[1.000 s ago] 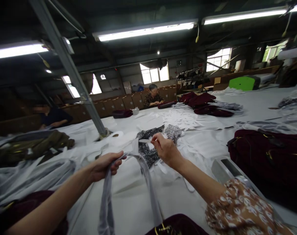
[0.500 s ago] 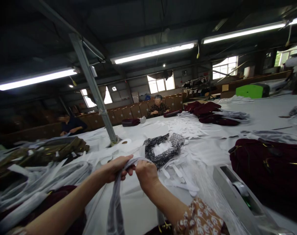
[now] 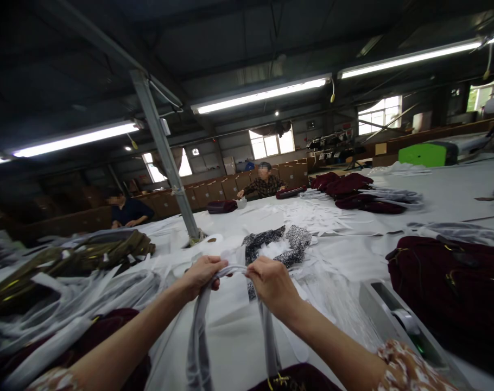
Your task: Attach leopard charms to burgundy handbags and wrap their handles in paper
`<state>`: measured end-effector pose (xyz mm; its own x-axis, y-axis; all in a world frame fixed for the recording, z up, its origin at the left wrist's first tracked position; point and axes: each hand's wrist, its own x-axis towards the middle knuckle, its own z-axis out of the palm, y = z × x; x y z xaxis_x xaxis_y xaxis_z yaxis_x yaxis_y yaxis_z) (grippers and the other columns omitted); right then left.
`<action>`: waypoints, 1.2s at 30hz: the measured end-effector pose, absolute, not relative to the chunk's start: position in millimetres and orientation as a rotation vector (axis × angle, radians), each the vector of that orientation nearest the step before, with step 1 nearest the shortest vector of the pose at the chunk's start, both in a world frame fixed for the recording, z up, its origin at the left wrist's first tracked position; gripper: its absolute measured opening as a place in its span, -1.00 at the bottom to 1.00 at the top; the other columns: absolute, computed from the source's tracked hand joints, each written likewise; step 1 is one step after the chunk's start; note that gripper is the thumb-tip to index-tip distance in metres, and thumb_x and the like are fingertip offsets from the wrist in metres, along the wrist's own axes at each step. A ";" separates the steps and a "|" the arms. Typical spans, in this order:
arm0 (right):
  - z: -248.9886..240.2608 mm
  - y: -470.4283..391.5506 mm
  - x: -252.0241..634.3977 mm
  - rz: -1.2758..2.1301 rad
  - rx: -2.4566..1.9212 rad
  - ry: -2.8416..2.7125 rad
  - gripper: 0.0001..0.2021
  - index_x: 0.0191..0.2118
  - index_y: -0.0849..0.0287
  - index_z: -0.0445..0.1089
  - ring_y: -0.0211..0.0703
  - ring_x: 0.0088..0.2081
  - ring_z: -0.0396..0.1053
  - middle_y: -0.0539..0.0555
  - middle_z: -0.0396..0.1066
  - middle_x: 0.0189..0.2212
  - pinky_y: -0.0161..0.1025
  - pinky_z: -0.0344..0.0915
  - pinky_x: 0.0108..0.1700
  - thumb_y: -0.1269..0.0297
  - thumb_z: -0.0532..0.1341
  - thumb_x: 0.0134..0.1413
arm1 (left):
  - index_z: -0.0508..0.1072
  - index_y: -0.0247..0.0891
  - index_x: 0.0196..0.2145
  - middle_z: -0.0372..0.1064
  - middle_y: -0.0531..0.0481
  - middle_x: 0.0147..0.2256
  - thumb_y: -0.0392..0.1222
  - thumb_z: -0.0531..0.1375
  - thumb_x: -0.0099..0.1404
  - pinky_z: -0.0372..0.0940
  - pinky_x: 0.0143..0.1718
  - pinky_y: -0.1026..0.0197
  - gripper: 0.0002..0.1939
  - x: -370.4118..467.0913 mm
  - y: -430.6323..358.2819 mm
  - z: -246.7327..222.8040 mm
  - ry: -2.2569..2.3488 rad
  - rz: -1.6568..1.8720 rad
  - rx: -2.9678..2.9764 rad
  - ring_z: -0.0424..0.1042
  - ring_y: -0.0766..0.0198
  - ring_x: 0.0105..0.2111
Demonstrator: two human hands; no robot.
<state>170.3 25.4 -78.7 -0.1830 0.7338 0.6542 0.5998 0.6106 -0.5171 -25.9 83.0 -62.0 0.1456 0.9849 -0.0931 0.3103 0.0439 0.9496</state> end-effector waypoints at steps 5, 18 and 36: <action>-70.2 52.8 146.8 1.094 -0.839 -1.239 -0.74 -0.45 0.27 0.37 -0.31 -0.60 0.33 0.00 0.38 -0.63 -0.41 0.23 -0.57 0.13 0.22 -0.04 | 0.42 -0.36 -0.51 0.34 0.09 -0.63 -0.12 0.27 -0.06 0.10 -0.62 0.42 -0.77 -13.2 87.8 -61.1 1.223 1.138 1.484 0.24 0.46 -0.66; -75.4 79.8 106.6 1.387 -1.029 -1.093 -0.82 -0.58 0.29 0.37 -0.42 -0.78 0.19 -0.03 0.32 -0.81 -0.50 0.15 -0.72 0.28 0.25 -0.11 | 0.30 -0.24 -0.38 0.23 0.19 -0.70 0.01 0.17 0.14 -0.01 -0.68 0.43 -0.74 -19.1 89.3 -75.4 1.098 1.327 1.575 0.14 0.46 -0.72; -93.4 82.3 89.5 1.221 -0.942 -1.076 -0.77 -0.54 0.30 0.43 -0.28 -0.62 0.35 0.01 0.37 -0.71 -0.36 0.33 -0.51 0.19 0.28 -0.21 | 0.38 -0.24 -0.45 0.36 0.09 -0.57 -0.02 0.12 0.17 0.19 -0.53 0.36 -0.77 -25.8 72.7 -84.2 1.205 1.439 1.757 0.34 0.33 -0.54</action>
